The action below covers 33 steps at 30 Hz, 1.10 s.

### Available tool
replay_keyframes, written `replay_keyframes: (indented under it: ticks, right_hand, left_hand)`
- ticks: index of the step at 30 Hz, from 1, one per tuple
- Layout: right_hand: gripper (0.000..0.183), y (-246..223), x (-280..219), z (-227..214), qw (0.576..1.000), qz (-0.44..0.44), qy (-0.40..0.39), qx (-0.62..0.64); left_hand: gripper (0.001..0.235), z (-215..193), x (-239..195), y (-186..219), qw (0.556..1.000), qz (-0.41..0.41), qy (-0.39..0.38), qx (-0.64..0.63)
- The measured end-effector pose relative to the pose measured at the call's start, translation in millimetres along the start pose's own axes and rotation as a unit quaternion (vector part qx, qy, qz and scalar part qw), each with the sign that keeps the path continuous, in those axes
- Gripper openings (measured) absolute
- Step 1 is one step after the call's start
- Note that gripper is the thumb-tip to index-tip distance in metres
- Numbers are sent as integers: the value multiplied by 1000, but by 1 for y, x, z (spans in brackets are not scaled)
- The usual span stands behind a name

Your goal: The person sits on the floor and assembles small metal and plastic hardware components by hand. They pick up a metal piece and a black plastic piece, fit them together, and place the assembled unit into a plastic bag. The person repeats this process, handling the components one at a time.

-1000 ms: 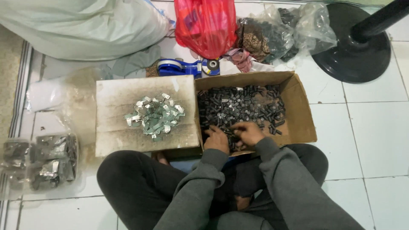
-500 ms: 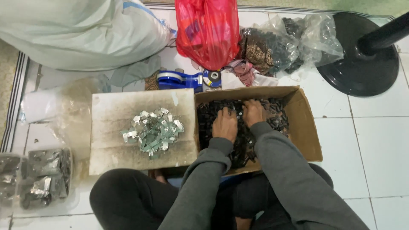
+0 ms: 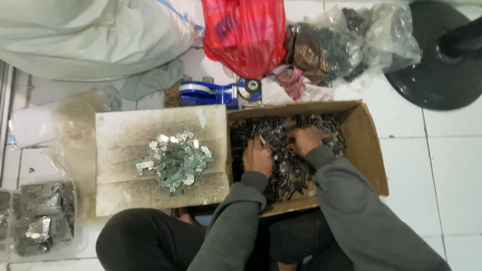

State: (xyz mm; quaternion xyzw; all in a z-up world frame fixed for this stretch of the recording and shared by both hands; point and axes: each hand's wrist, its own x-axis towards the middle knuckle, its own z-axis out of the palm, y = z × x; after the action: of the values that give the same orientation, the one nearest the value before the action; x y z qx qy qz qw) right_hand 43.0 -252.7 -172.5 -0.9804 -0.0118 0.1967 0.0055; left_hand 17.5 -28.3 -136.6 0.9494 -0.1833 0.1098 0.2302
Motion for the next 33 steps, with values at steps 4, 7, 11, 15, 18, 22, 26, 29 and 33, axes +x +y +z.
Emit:
replay_keyframes:
  ticks: [4,7,11,15,18,22,26,29,33]
  right_hand:
    - [26,-24,-26,-28,993,20,-95,72]
    - [25,0,-35,-37,965,39,-152,210]
    - [36,34,-37,-34,900,81,-85,420]
    - [38,29,-37,-39,897,56,-17,437]
    - [28,20,-39,-48,930,63,-40,360]
    - [20,13,-50,-53,936,74,-7,345]
    - [27,-19,-74,-52,871,53,67,485]
    - [29,-56,-86,-42,779,85,66,618]
    - [24,-101,-109,-39,663,147,73,730]
  left_hand:
    - [7,-12,10,2,997,-47,-27,-55]
    - [7,19,6,-11,998,-24,-36,-40]
    - [13,25,3,-13,999,-22,-29,-41]
    - [14,5,-5,-3,999,-8,-42,-5]
    - [12,12,-25,2,993,-12,-114,1]
    - [12,-42,-11,7,983,-95,-150,-48]
    - [17,-16,-22,-2,890,-284,-133,-330]
    - [24,-34,-15,0,806,-359,-154,-446]
    - [25,-56,-24,5,749,-388,-160,-512]
